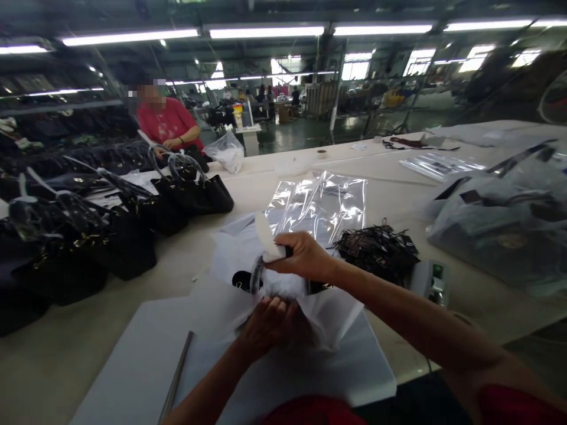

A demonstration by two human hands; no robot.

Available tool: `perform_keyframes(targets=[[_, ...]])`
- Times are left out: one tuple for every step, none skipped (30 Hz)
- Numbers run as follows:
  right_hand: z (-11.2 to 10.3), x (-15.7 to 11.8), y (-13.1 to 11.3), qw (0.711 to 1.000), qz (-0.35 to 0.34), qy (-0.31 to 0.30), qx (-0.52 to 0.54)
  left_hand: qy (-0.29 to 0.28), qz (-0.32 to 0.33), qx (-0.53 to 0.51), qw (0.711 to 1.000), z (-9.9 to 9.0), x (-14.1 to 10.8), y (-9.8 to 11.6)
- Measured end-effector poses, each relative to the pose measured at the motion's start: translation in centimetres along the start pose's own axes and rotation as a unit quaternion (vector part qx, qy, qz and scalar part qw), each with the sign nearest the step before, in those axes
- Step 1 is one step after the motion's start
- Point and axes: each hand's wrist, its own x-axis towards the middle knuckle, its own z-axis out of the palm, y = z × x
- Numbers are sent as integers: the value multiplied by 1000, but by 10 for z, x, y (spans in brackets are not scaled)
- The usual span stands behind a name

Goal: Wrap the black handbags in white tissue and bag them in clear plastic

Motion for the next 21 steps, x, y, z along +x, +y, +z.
perform_keyframes(targets=[[-3,6,4,1000,-17,11,11,-3,-1,9,1000,3,4,-3],[-6,11,7,999,-31,18,22,-7,-2,19,1000,6,8,-5],[-8,15,8,998,-47,19,27,-8,-3,30,999,9,11,-7],[-9,17,9,998,-66,14,19,-8,-4,43,999,12,13,-9],[-10,18,9,996,-86,1,-7,-7,-4,57,998,15,15,-12],[-9,17,8,994,-98,-17,-51,-5,-6,70,998,18,15,-15],[-8,16,8,989,-100,-31,-105,-8,-5,81,997,22,14,-19],[-6,13,9,982,-97,-37,-161,-13,-6,89,996,27,14,-24],[-5,9,10,973,-96,-27,-207,-18,-5,95,995,32,12,-30],[-6,3,12,965,-102,-1,-241,-24,3,98,995,38,11,-36],[-8,-7,15,958,-118,38,-260,-20,21,99,995,43,11,-41],[-12,-19,20,950,-137,85,-268,-12,37,99,994,47,10,-46],[-19,-36,27,941,-148,142,-269,-4,50,96,994,50,9,-50],[-28,-56,36,931,-141,204,-269,5,57,91,994,52,9,-53],[-41,-80,48,917,-105,274,-272,8,60,86,994,52,9,-55],[-56,-105,61,892,-37,353,-278,7,59,81,995,53,9,-56],[-73,-132,77,855,51,421,-297,12,59,77,995,52,10,-55],[-91,-160,93,798,174,481,-319,20,64,75,995,52,11,-55],[-109,-186,109,722,317,517,-332,26,68,76,994,51,11,-54],[-125,-210,124,675,382,537,-332,30,68,77,994,51,12,-53],[-140,-232,137,643,421,548,-331,33,66,79,994,50,13,-53]])
